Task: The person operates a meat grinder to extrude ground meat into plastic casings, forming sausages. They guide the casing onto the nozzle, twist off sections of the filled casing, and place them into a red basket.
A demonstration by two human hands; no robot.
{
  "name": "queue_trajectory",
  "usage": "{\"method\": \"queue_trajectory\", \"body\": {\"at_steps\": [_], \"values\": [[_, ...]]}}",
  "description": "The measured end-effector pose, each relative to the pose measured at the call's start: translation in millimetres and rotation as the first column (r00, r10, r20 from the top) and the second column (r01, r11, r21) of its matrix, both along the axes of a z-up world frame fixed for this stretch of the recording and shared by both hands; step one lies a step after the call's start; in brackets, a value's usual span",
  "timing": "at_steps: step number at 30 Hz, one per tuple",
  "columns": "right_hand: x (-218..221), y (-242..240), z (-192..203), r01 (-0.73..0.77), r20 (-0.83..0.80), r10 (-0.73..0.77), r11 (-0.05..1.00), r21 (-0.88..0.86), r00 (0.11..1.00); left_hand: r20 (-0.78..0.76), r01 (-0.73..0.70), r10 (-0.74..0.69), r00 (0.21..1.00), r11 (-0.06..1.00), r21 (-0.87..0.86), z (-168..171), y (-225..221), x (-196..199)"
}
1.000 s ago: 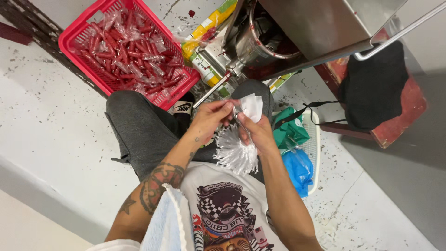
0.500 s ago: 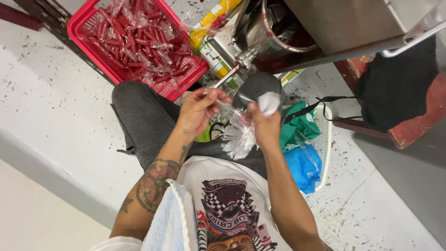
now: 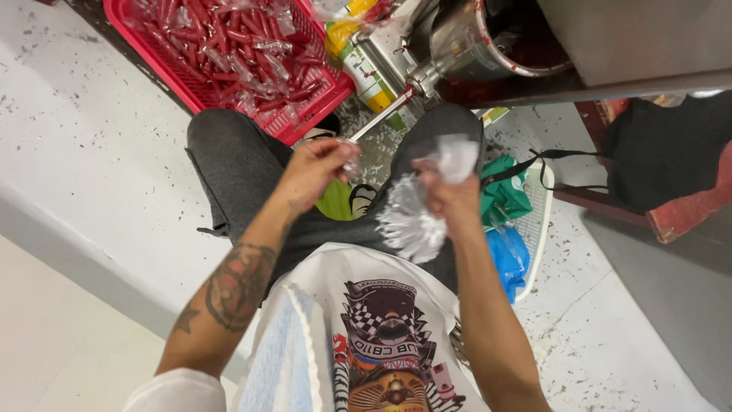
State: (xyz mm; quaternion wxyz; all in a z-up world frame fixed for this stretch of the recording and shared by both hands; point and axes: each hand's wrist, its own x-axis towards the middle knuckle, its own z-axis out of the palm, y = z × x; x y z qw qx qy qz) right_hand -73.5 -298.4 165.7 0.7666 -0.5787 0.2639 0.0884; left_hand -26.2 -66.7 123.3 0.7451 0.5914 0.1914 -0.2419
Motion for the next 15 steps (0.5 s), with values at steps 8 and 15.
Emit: {"method": "queue_trajectory", "body": {"at_steps": [8,15], "values": [[-6.3,52.2,-27.2,-0.044,-0.088,0.030,0.985,-0.166,0.996,0.167,-0.109,0.118,0.979,0.992,-0.061,-12.7,-37.0,-17.4],[-12.1,17.2,-11.5,0.090,-0.038,-0.102,0.968,-0.236,0.994,0.234,-0.288,0.274,0.933,0.957,0.027,-2.3,4.5,33.8]]}}
